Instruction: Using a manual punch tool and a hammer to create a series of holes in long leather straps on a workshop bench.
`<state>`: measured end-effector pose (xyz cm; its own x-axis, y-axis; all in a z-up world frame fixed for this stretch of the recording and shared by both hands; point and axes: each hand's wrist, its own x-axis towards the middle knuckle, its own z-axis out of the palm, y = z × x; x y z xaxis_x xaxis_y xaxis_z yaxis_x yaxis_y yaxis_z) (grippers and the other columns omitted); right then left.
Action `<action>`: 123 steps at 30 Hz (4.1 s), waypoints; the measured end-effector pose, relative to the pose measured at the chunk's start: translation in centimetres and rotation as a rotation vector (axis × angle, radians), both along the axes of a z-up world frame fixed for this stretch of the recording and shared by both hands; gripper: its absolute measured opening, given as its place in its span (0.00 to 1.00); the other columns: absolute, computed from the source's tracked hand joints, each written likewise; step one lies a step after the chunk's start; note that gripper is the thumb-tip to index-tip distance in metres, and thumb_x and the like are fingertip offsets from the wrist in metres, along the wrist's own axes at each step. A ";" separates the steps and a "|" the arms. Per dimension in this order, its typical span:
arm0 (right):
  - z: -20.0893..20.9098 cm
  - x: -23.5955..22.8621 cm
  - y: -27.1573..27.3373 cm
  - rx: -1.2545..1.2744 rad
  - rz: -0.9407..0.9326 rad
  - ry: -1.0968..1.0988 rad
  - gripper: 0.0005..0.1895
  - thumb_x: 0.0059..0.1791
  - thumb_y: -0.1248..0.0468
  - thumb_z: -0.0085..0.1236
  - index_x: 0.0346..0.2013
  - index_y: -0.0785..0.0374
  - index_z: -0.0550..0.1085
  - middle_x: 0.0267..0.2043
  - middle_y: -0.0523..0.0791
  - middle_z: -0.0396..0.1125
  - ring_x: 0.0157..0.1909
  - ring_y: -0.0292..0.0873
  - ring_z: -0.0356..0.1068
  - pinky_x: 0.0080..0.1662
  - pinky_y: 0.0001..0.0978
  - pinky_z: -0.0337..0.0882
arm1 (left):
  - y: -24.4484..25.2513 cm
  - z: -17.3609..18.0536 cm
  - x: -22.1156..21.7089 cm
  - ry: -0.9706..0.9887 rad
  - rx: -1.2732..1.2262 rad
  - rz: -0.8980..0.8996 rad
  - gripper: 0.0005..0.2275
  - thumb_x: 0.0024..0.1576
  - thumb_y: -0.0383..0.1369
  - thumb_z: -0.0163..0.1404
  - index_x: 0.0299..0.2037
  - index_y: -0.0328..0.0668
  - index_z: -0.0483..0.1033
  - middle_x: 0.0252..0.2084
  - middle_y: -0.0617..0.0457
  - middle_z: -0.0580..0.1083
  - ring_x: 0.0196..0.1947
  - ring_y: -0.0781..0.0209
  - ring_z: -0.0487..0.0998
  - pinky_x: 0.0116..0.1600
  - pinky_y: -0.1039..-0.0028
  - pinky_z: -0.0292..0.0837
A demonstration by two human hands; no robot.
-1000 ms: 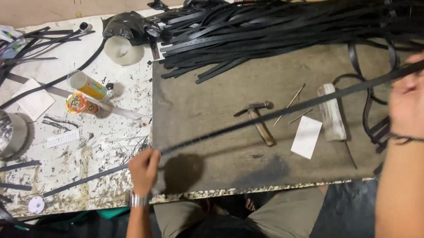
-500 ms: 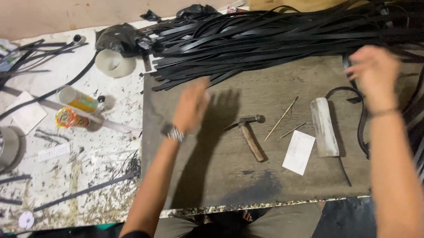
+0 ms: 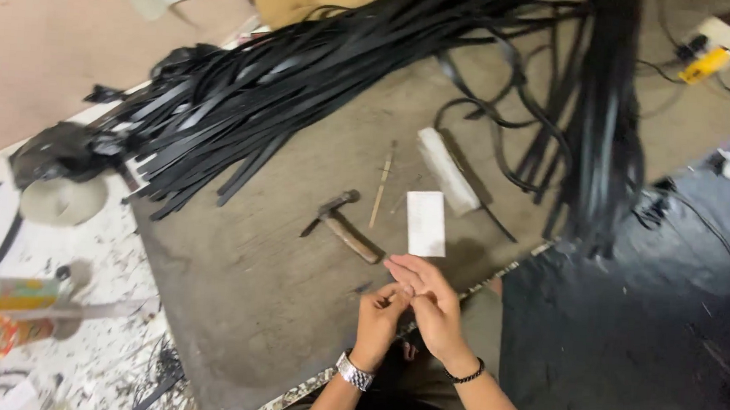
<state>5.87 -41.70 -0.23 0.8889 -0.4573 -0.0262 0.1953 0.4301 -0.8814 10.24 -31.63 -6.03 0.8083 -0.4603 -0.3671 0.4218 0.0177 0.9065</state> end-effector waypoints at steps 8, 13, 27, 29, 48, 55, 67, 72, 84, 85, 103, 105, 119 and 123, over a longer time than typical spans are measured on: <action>-3.2 -4.8 -5.2 0.657 -0.041 -0.302 0.26 0.48 0.67 0.41 0.60 0.68 0.71 0.59 0.55 0.70 0.61 0.56 0.68 0.72 0.59 0.52 | -3.2 1.4 -1.5 -0.076 -0.141 -0.268 0.05 0.59 0.28 0.59 0.38 0.32 0.82 0.21 0.53 0.78 0.23 0.71 0.73 0.29 0.80 0.72; -8.6 -8.5 -11.3 0.463 -0.127 -0.287 0.23 0.50 0.65 0.41 0.59 0.65 0.72 0.46 0.50 0.74 0.41 0.48 0.70 0.51 0.57 0.69 | -5.6 3.7 -1.6 -0.306 0.010 -0.491 0.13 0.63 0.31 0.54 0.54 0.31 0.78 0.37 0.44 0.84 0.41 0.58 0.83 0.48 0.63 0.78; -7.4 -2.2 -29.6 -1.502 -0.513 1.128 0.19 0.55 0.50 0.58 0.48 0.64 0.77 0.42 0.51 0.70 0.54 0.56 0.71 0.55 0.60 0.71 | -10.3 1.2 -1.6 -0.736 0.214 -0.421 0.08 0.61 0.29 0.52 0.44 0.48 0.85 0.31 0.50 0.83 0.30 0.49 0.83 0.34 0.68 0.78; -7.4 -1.8 -30.2 -1.538 -0.528 1.122 0.17 0.56 0.51 0.56 0.44 0.63 0.78 0.38 0.50 0.71 0.49 0.54 0.72 0.52 0.57 0.72 | -11.0 0.5 -1.4 -0.747 0.225 -0.416 0.08 0.61 0.29 0.52 0.44 0.48 0.85 0.31 0.50 0.83 0.28 0.50 0.82 0.33 0.68 0.77; -5.4 -7.3 -6.1 0.183 -0.107 0.499 0.06 0.50 0.69 0.57 0.28 0.63 0.75 0.25 0.47 0.65 0.21 0.35 0.55 0.25 0.22 0.51 | -6.3 9.0 -2.0 -0.379 0.316 -0.366 0.17 0.65 0.37 0.46 0.50 0.28 0.81 0.39 0.33 0.82 0.41 0.43 0.83 0.48 0.56 0.77; -4.6 -7.5 -1.1 -0.148 0.063 0.569 0.10 0.51 0.65 0.60 0.25 0.61 0.80 0.18 0.43 0.67 0.19 0.31 0.58 0.23 0.21 0.55 | 2.5 8.1 -2.5 -0.515 0.460 -0.322 0.13 0.64 0.33 0.49 0.47 0.32 0.83 0.40 0.36 0.82 0.44 0.34 0.82 0.46 0.55 0.78; -0.3 -3.0 -4.4 0.160 -0.103 0.577 0.10 0.57 0.63 0.48 0.46 0.67 0.73 0.36 0.54 0.73 0.15 0.33 0.52 0.19 0.23 0.45 | 16.8 7.9 -4.6 -0.384 0.427 -0.576 0.18 0.63 0.47 0.42 0.34 0.45 0.80 0.28 0.55 0.82 0.27 0.62 0.85 0.35 0.74 0.75; -1.8 -2.4 -5.7 0.244 -0.294 0.455 0.06 0.56 0.64 0.51 0.35 0.62 0.70 0.34 0.52 0.71 0.16 0.33 0.55 0.22 0.22 0.51 | 22.1 5.0 -4.1 -0.387 0.623 -0.379 0.13 0.66 0.38 0.40 0.36 0.47 0.79 0.20 0.59 0.71 0.19 0.67 0.69 0.30 0.76 0.63; -3.6 -1.8 -17.1 0.047 -0.542 0.464 0.08 0.57 0.63 0.49 0.35 0.60 0.72 0.33 0.49 0.74 0.14 0.29 0.56 0.17 0.19 0.47 | 27.1 1.4 -1.7 -0.570 0.919 -0.165 0.06 0.65 0.30 0.43 0.45 0.41 0.73 0.46 0.50 0.78 0.42 0.50 0.74 0.48 0.59 0.67; -3.9 -1.7 -18.4 0.045 -0.542 0.467 0.08 0.57 0.63 0.49 0.35 0.60 0.72 0.33 0.49 0.74 0.14 0.29 0.56 0.17 0.19 0.47 | 27.0 1.5 -1.5 -0.566 0.917 -0.166 0.06 0.65 0.30 0.43 0.45 0.41 0.73 0.46 0.50 0.78 0.42 0.50 0.74 0.48 0.59 0.67; -11.1 -3.4 -27.4 -1.313 -0.369 0.952 0.42 0.62 0.28 0.38 0.16 0.51 0.50 0.16 0.36 0.46 0.18 0.39 0.44 0.27 0.38 0.43 | 25.3 0.4 -2.9 -0.813 0.989 0.072 0.07 0.62 0.32 0.52 0.47 0.49 0.80 0.46 0.53 0.75 0.46 0.52 0.69 0.45 0.64 0.59; -11.1 -3.2 -27.2 -1.407 -0.424 0.938 0.40 0.69 0.44 0.45 0.18 0.54 0.47 0.14 0.39 0.40 0.16 0.40 0.38 0.29 0.38 0.47 | 25.1 1.1 -2.8 -0.808 0.945 0.092 0.10 0.66 0.39 0.47 0.47 0.49 0.81 0.45 0.54 0.75 0.45 0.54 0.69 0.45 0.64 0.60; -6.9 0.7 -20.0 -1.857 -0.211 0.802 0.13 0.51 0.53 0.65 0.45 0.56 0.83 0.39 0.44 0.75 0.49 0.51 0.74 0.46 0.53 0.73 | 21.3 2.7 -1.9 -0.914 0.690 0.319 0.05 0.62 0.24 0.54 0.45 0.43 0.81 0.33 0.52 0.75 0.37 0.54 0.73 0.47 0.66 0.69; -6.8 2.8 -21.2 -1.942 -0.253 0.845 0.10 0.55 0.57 0.57 0.41 0.54 0.83 0.35 0.46 0.76 0.41 0.54 0.77 0.41 0.49 0.75 | 20.1 -0.1 -1.9 -0.979 0.650 0.131 0.08 0.59 0.31 0.57 0.47 0.52 0.82 0.35 0.58 0.77 0.38 0.62 0.71 0.48 0.73 0.63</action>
